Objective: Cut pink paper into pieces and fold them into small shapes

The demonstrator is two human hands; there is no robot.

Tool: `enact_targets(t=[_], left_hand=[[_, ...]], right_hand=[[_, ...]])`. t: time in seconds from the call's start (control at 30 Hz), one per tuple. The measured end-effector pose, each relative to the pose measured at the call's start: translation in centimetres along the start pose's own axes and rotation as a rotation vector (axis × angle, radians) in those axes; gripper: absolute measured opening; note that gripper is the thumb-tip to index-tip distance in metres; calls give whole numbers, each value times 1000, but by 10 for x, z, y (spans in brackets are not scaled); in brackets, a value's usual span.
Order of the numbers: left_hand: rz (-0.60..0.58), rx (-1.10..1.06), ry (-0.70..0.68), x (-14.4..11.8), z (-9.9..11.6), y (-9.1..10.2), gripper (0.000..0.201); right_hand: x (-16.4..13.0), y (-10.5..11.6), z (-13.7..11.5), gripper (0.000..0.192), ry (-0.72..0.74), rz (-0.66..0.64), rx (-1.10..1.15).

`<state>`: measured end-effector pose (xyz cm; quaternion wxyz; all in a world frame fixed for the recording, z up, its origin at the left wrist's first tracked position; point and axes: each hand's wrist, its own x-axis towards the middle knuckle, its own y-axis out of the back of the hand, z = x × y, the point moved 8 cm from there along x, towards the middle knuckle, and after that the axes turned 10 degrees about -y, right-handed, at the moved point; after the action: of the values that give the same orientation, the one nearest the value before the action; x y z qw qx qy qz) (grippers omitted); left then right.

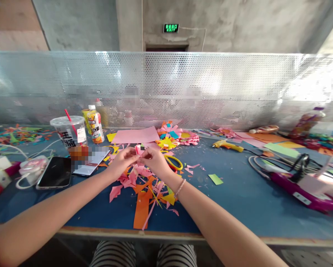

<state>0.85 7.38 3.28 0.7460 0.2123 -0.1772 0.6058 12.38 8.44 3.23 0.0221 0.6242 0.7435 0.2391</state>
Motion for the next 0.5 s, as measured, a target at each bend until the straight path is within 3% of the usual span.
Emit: enact_targets(t=[0.17, 0.5], left_hand=[[32, -42, 45, 0, -2, 4, 16], [92, -478, 206, 0, -10, -1, 23]], right_hand=[[-2, 0, -8, 16, 24, -34, 46], [-1, 0, -7, 21, -56, -100, 295]])
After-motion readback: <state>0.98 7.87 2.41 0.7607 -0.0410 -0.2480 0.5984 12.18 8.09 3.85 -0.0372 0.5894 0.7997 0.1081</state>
